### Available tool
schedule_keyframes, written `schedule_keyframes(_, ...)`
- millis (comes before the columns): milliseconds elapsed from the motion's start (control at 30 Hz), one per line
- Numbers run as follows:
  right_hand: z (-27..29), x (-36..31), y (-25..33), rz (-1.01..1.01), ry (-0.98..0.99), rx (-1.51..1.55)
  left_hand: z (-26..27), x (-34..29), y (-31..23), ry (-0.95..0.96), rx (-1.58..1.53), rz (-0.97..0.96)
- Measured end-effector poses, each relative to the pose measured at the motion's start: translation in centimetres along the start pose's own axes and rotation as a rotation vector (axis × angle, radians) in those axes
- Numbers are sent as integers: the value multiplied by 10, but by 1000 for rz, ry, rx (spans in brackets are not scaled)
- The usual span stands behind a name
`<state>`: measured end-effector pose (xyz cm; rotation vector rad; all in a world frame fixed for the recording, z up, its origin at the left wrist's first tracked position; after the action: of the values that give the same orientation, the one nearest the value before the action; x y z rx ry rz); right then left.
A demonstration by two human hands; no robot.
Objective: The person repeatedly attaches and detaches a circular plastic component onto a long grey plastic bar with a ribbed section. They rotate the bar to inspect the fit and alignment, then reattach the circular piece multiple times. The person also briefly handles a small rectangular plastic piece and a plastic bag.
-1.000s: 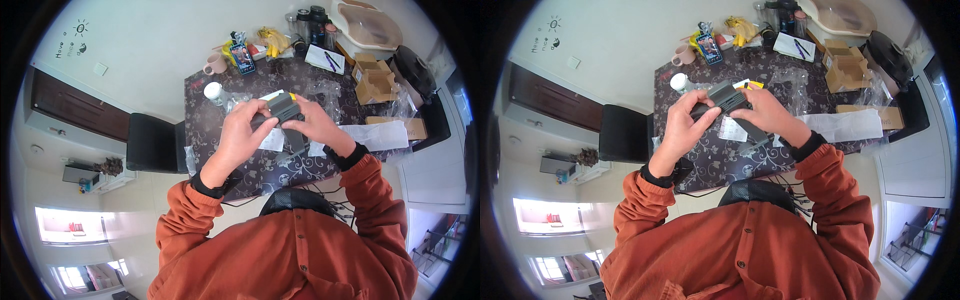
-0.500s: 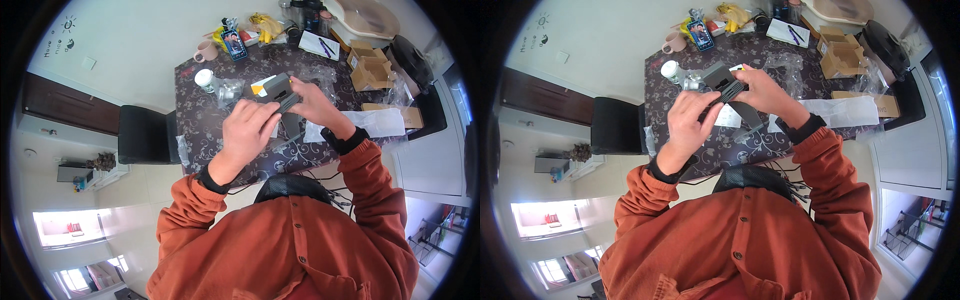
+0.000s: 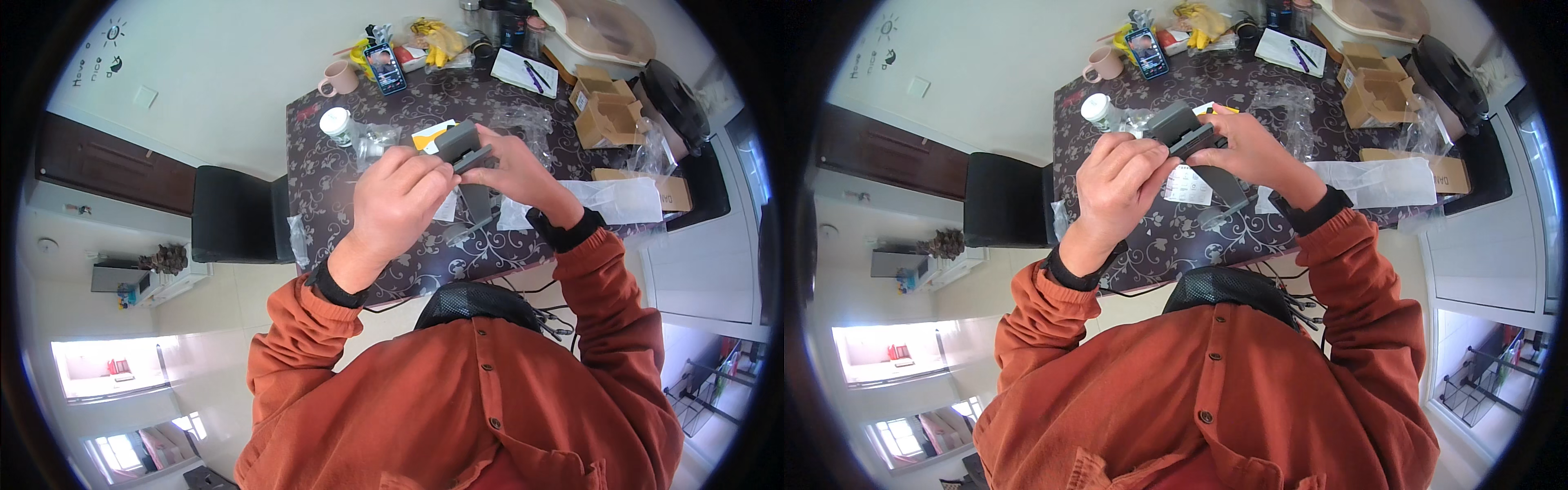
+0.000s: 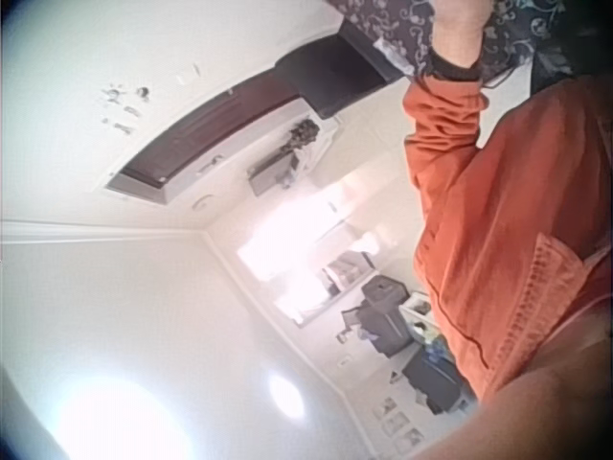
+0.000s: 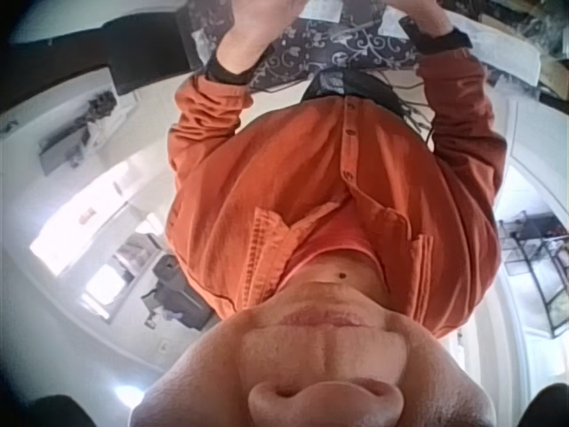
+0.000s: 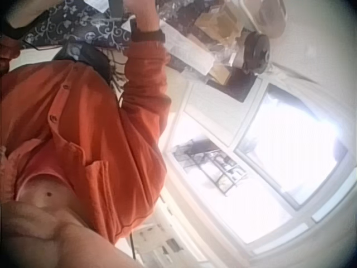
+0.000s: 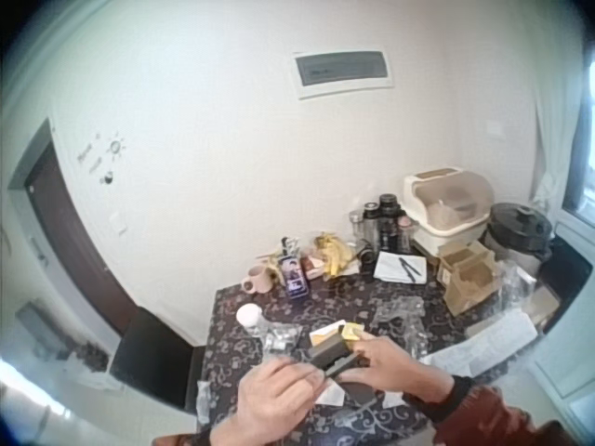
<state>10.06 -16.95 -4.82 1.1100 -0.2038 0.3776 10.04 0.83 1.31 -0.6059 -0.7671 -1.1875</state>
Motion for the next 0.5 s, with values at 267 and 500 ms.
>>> schedule_keyframes(267,0,-5,2,55,-11,-31,-2,-3,3,18,-105,135)
schedule_keyframes(500,-2,-10,13,152,-30,-149,1,-10,8,123,-194,304)
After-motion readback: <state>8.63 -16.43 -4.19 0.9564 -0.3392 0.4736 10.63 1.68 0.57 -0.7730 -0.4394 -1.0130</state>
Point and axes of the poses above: each hand's wrist, its own x-axis towards the middle knuckle, its own z-axis out of the back of the hand, y = z × x, the point moved 4 cm from there along x, towards the middle knuckle, and after that the axes turned 1 degree about z, right-handed, at the moved point
